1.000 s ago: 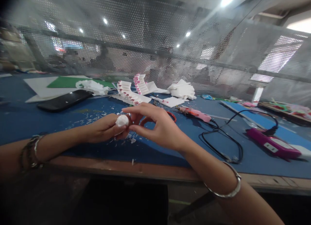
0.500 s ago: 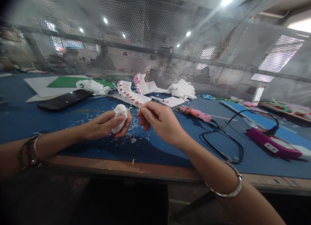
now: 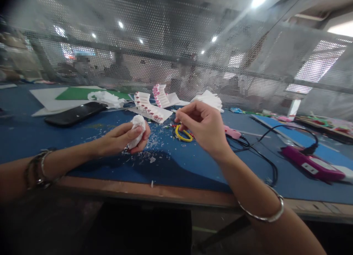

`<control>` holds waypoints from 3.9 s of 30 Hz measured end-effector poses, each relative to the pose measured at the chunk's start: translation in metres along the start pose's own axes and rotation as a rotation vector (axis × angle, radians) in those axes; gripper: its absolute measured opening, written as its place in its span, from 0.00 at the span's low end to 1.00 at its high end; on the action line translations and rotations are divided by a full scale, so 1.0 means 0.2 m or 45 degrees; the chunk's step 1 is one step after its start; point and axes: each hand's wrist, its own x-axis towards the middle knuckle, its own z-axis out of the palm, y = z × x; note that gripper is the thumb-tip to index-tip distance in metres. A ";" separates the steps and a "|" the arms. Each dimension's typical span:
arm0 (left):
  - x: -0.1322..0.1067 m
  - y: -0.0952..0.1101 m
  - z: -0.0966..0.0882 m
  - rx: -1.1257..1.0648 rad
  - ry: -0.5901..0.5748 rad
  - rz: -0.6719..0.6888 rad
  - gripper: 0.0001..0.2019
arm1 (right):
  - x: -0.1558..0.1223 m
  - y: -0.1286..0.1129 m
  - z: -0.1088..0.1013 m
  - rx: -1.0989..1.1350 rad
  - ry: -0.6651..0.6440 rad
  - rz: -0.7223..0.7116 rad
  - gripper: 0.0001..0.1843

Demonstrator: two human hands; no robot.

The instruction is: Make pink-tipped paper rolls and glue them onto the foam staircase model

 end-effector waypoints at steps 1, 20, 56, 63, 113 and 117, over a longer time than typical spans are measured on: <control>0.00 0.00 0.00 -0.014 0.001 0.007 0.11 | 0.01 0.00 -0.01 -0.020 0.058 -0.017 0.06; 0.00 -0.01 0.00 -0.021 -0.012 -0.021 0.12 | 0.06 0.08 -0.07 0.152 0.202 -0.178 0.09; 0.00 -0.02 0.00 0.866 -0.207 0.106 0.14 | -0.09 0.03 0.13 0.071 -0.670 -0.185 0.09; 0.00 0.00 0.00 0.734 -0.221 0.119 0.16 | -0.09 0.02 0.11 0.045 -0.705 -0.243 0.08; 0.01 0.03 -0.02 0.016 -0.370 -0.228 0.09 | -0.09 0.00 0.09 -0.374 -0.654 -0.853 0.10; 0.01 0.02 -0.01 -0.289 -0.317 -0.266 0.04 | -0.10 0.01 0.09 -0.473 -0.614 -0.952 0.10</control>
